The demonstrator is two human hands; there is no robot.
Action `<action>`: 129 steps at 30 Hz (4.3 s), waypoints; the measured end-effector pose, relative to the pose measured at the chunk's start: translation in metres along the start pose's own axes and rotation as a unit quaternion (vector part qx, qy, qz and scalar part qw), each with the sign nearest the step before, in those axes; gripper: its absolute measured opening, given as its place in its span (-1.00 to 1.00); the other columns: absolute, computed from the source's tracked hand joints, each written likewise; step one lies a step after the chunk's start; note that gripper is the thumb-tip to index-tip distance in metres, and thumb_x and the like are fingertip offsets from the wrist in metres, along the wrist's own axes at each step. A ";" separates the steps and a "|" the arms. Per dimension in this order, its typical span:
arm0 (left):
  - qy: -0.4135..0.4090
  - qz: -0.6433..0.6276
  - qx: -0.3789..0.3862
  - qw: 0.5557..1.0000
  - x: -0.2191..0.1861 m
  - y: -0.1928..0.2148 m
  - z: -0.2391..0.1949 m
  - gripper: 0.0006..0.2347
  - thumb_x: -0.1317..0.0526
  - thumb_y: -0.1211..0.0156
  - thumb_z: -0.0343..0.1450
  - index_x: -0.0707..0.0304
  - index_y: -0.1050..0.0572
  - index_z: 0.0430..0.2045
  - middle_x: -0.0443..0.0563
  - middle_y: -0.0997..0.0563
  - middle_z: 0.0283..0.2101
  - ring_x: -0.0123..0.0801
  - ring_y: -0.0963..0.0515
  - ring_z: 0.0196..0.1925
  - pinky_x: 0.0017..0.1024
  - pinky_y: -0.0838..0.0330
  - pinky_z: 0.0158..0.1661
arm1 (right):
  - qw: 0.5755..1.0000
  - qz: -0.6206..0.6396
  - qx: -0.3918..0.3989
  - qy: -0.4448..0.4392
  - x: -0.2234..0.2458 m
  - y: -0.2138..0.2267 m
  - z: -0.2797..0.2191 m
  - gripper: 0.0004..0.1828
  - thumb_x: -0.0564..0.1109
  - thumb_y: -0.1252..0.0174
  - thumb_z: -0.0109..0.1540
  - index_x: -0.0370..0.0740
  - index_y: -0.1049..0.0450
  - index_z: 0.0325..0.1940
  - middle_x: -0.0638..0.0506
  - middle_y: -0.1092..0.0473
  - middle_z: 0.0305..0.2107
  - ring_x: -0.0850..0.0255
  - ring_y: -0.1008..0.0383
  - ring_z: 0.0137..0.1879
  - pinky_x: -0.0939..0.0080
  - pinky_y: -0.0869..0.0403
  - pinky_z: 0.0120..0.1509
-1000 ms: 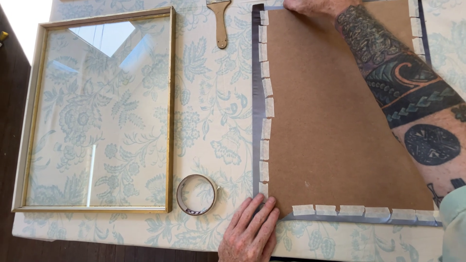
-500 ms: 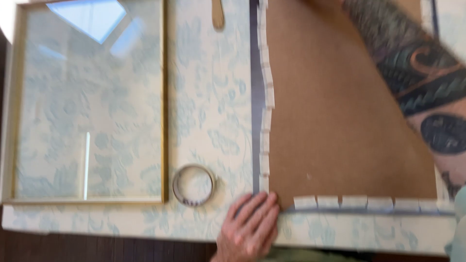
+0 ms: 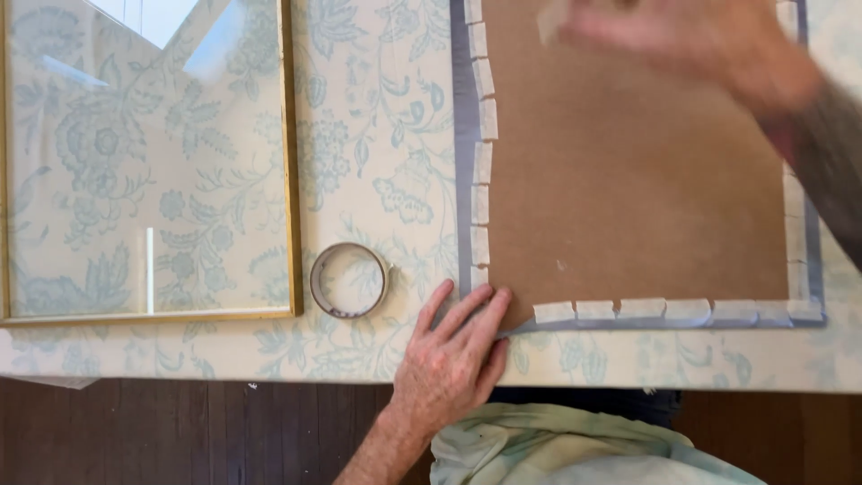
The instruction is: Applying small pieces of adhesive tape to the edges of a board to secure a fabric backing.
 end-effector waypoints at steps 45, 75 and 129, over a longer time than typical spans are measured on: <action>0.155 -0.107 0.148 0.971 0.022 -0.007 0.007 -0.76 0.28 -0.34 0.31 0.00 -0.56 -0.17 -0.18 -0.58 -0.30 -0.33 -0.55 -0.18 -0.26 -0.21 -0.04 | 0.988 0.123 0.049 -0.083 0.030 -0.132 -0.165 -0.82 -0.18 -0.32 0.27 -0.14 -0.45 -0.11 0.06 -0.50 -0.20 0.33 -0.57 -0.09 0.37 -0.60 0.11; 0.291 -0.124 0.222 0.922 0.050 -0.009 0.022 -0.91 0.11 -0.31 0.27 -0.05 -0.71 -0.58 -0.30 -0.62 -0.62 -0.58 -0.51 -0.53 -0.45 -0.39 -0.43 | 0.983 0.111 0.113 -0.095 0.039 -0.131 -0.150 -0.78 -0.15 -0.35 0.25 -0.15 -0.46 -0.09 0.08 -0.59 -0.37 0.41 -0.53 -0.22 0.38 -0.42 -0.16; 0.179 -0.115 0.147 0.966 0.034 -0.002 0.012 -0.89 0.32 -0.22 0.31 0.12 -0.45 -0.37 -0.24 -0.50 -0.57 -0.37 -0.47 -0.55 -0.30 -0.34 -0.39 | 0.996 -0.086 0.038 0.008 0.034 -0.151 -0.146 -0.69 0.08 -0.41 0.19 0.04 -0.48 -0.08 0.39 -0.49 -0.48 0.22 -0.38 -0.18 -0.07 -0.15 0.15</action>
Point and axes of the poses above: each hand's wrist, its own z-axis towards the middle knuckle, its own y-axis out of the back of the hand, x = y × z, the point moved 6 cm from there along z, towards the middle knuckle
